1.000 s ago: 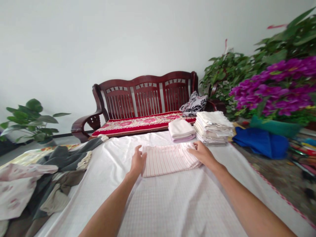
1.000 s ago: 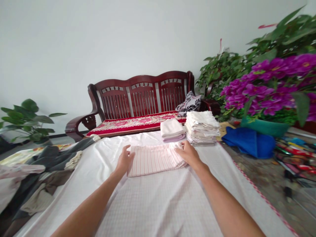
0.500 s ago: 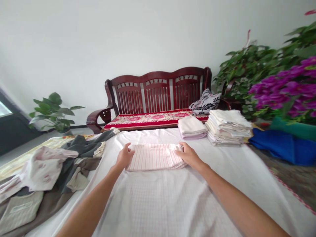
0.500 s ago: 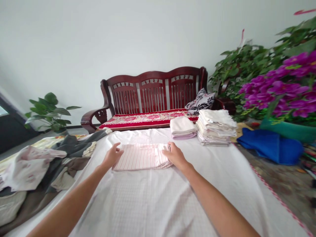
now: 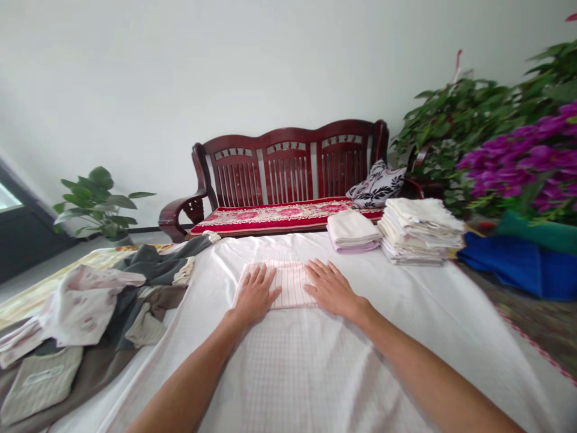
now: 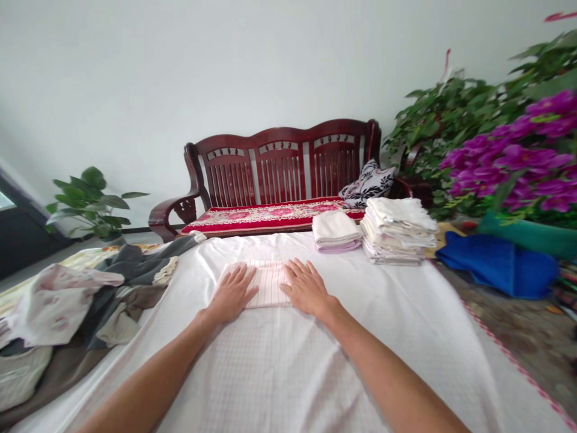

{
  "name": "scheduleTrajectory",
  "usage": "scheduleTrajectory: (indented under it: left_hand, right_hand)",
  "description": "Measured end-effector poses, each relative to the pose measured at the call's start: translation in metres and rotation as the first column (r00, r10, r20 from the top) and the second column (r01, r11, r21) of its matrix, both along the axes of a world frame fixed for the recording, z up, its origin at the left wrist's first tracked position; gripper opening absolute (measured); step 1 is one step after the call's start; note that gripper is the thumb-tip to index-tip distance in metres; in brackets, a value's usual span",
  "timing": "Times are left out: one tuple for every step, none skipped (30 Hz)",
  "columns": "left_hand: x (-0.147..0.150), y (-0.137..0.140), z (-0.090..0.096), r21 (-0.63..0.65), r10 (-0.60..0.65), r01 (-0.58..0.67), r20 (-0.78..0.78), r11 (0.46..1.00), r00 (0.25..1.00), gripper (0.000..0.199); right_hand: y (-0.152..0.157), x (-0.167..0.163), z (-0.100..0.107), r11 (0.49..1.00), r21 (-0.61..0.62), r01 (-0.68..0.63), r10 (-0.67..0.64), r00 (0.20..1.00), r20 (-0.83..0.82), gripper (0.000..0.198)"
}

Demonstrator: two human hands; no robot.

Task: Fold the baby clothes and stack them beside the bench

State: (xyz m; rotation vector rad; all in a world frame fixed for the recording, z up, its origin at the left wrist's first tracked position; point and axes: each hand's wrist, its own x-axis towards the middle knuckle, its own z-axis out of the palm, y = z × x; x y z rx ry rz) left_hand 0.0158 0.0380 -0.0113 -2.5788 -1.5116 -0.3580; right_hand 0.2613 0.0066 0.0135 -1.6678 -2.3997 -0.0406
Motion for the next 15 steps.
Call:
scheduleTrajectory:
  left_hand:
    - [-0.002,0.001,-0.001,0.002,0.004,-0.004,-0.017,1.000,1.000,0.059]
    - [-0.004,0.002,-0.001,0.005,0.012,-0.012,-0.029,1.000,0.999,0.060]
    - [-0.005,0.003,-0.001,0.006,0.025,-0.025,-0.038,1.000,0.999,0.061]
    - [-0.007,0.004,-0.001,0.005,0.046,-0.045,-0.042,0.999,0.998,0.062]
    - [-0.008,0.006,-0.001,-0.002,0.071,-0.071,-0.043,0.997,0.997,0.063]
    - [-0.010,0.007,-0.001,-0.013,0.099,-0.099,-0.038,0.995,0.994,0.063]
    - [-0.011,0.008,-0.001,-0.028,0.121,-0.121,-0.028,0.992,0.992,0.063]
    - [-0.013,0.009,-0.001,-0.048,0.133,-0.133,-0.011,0.990,0.991,0.063]
    - [-0.015,0.010,-0.001,-0.072,0.140,-0.138,0.020,0.988,0.990,0.062]
    - [-0.018,0.011,-0.001,-0.105,0.154,-0.145,0.077,0.984,0.985,0.061]
    - [-0.023,0.012,-0.001,-0.143,0.176,-0.155,0.148,0.978,0.973,0.058]
    - [-0.027,0.014,0.000,-0.182,0.209,-0.170,0.224,0.969,0.952,0.056]
    - [-0.033,0.015,0.002,-0.219,0.251,-0.191,0.293,0.957,0.923,0.054]
    - [-0.038,0.017,0.004,-0.248,0.298,-0.220,0.346,0.943,0.890,0.052]
    - [-0.044,0.019,0.007,-0.284,0.353,-0.254,0.388,0.925,0.851,0.051]
  right_hand:
    - [0.000,0.002,-0.002,1.000,0.007,-0.002,0.002,1.000,-0.005,0.060]
    - [0.000,0.004,-0.004,1.000,0.017,-0.004,0.005,1.000,-0.011,0.060]
    - [0.000,0.005,-0.006,1.000,0.025,-0.003,0.004,1.000,-0.016,0.061]
    - [0.001,0.005,-0.007,1.000,0.028,0.000,0.001,1.000,-0.019,0.061]
    - [0.001,0.006,-0.008,1.000,0.028,0.002,-0.001,1.000,-0.019,0.061]
    - [0.002,0.006,-0.009,1.000,0.026,0.004,-0.003,1.000,-0.015,0.061]
    - [0.002,0.006,-0.009,1.000,0.022,0.004,-0.004,1.000,-0.009,0.061]
    - [0.003,0.006,-0.009,1.000,0.018,0.004,-0.004,1.000,-0.002,0.061]
    - [0.003,0.007,-0.008,1.000,0.013,-0.001,0.001,1.000,0.005,0.061]
    - [0.003,0.007,-0.006,1.000,0.004,-0.008,0.008,1.000,0.012,0.061]
    - [0.003,0.008,-0.004,1.000,-0.007,-0.016,0.016,1.000,0.017,0.060]
    - [0.003,0.008,-0.001,1.000,-0.013,-0.023,0.023,1.000,0.020,0.059]
    - [0.002,0.007,0.002,0.999,-0.012,-0.030,0.030,0.999,0.024,0.058]
    - [0.001,0.005,0.005,0.999,-0.001,-0.036,0.036,0.999,0.026,0.057]
    - [-0.001,0.001,0.008,0.999,0.017,-0.044,0.044,0.999,0.029,0.056]
